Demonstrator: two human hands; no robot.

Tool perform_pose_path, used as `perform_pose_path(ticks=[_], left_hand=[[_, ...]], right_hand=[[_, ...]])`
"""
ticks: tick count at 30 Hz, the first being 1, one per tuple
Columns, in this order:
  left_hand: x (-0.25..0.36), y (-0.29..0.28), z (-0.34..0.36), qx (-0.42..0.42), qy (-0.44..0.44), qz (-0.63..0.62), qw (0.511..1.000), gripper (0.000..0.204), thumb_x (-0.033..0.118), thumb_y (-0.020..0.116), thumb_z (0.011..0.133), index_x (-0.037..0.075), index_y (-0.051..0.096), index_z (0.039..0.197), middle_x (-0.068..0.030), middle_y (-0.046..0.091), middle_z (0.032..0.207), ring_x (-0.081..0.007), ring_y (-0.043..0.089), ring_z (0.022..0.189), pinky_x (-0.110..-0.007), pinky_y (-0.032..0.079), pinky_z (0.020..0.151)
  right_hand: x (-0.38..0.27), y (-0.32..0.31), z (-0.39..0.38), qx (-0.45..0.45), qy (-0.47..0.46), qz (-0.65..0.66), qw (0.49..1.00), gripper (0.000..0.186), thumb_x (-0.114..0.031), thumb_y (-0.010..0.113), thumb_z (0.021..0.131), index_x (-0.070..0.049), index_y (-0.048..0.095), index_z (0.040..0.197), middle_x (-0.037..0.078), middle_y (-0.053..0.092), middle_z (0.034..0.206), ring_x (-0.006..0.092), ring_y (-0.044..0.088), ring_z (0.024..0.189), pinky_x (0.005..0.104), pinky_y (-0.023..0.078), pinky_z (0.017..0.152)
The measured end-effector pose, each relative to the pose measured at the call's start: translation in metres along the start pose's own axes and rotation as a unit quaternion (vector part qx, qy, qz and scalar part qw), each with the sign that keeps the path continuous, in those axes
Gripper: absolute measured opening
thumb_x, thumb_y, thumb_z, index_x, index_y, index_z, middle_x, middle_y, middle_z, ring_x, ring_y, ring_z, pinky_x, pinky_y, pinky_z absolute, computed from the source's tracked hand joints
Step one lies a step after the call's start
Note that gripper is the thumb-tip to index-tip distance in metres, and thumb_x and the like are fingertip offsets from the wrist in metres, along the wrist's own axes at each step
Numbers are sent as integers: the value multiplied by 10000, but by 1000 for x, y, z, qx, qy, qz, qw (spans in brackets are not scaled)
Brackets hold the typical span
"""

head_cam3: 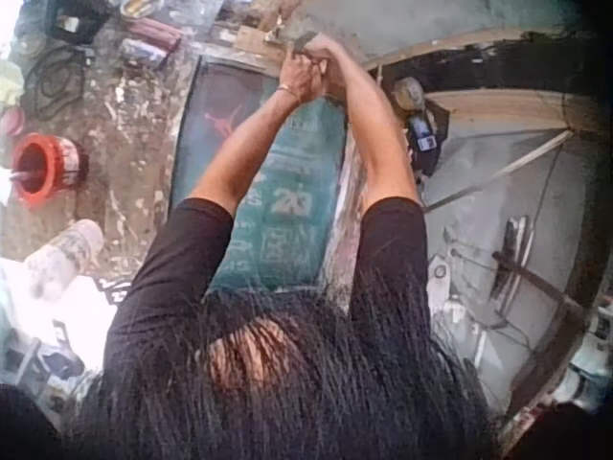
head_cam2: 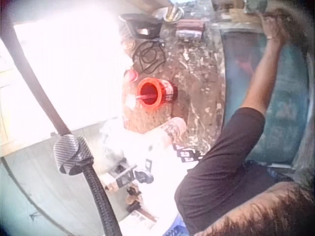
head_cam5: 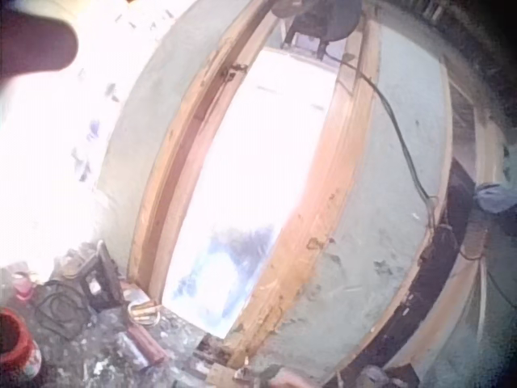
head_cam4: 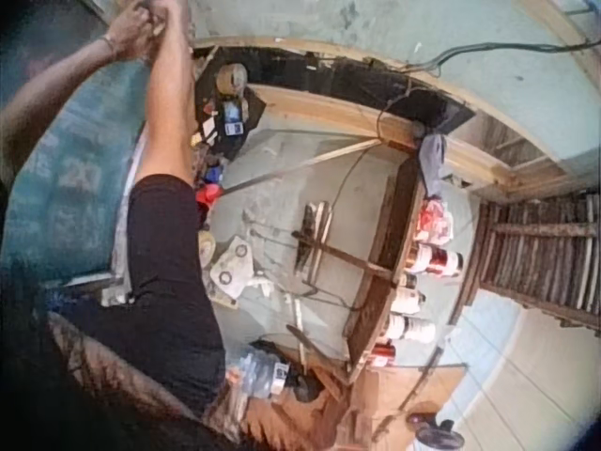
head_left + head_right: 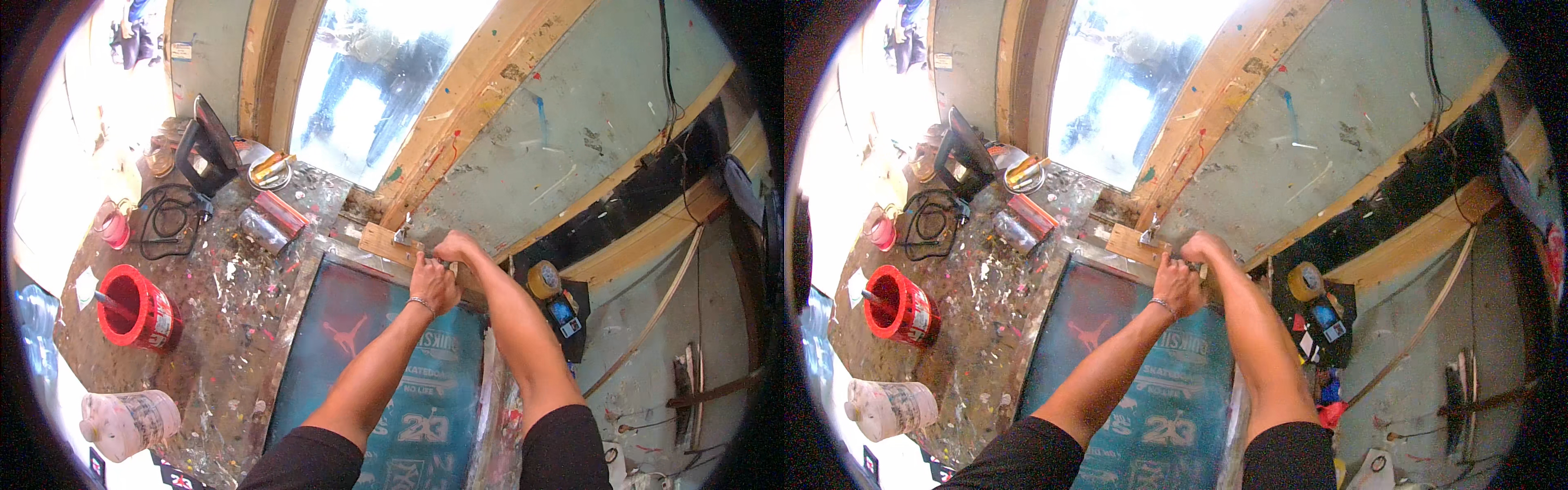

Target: The person wipes a screen printing frame with a red cloth, then uses a squeegee to smooth the screen surface. They handle a roll of tape and a small container, then reposition the frame on the workbench.

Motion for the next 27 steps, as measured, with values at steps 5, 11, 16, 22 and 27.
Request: perform_pose_path(ticks=[5, 11, 16, 22, 27], left_hand=[[-12, 4, 1, 201, 36, 63, 977, 396, 448, 543, 850, 113, 754, 842, -130, 703, 925, -257, 648, 938, -492, 305, 1027], [-17, 0, 1, 29, -12, 43, 999, 435, 472, 527, 832, 89, 734, 853, -163, 689, 886, -270, 653, 895, -498, 323, 979], [-9, -4, -1, 26, -1, -3, 1000, 440, 454, 515, 835, 65, 721, 841, -165, 686, 873, -284, 656, 889, -502, 317, 1002], [-3, -6, 4, 16, -18, 0, 1000, 441, 452, 490, 864, 76, 715, 915, -159, 687, 886, -265, 662, 868, -521, 320, 1000], [-4, -10, -1, 65, 14, 46, 997, 425, 455, 503, 869, 88, 707, 938, -154, 680, 912, -265, 649, 904, -505, 339, 963]], right_hand=[[-48, -39, -28, 194, 28, -17, 981, 357, -261, 599, 769, -5, 726, 983, 182, 696, 1085, 355, 674, 1009, 421, 540, 852], [-6, -7, -11, -45, -72, 234, 968, 448, -481, 651, 875, -42, 733, 894, 88, 696, 833, 170, 639, 671, 316, 514, 576], [17, 23, -2, -127, -196, 314, 920, 635, -619, 575, 890, -12, 697, 1032, 71, 692, 884, 137, 581, 592, 301, 485, 527], [26, 31, 0, -149, -235, 299, 913, 562, -581, 496, 952, -88, 685, 1145, 49, 702, 986, 139, 625, 679, 304, 522, 576], [4, 32, 9, -123, -269, 338, 894, 548, -634, 513, 920, -130, 702, 1028, 9, 675, 818, 106, 566, 606, 292, 481, 522]])
Point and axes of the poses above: each hand's wrist, its own z-axis towards the middle knuckle, its own y-axis out of the palm, x = y × z, the point moved 10 cm from there along z, towards the middle knuckle
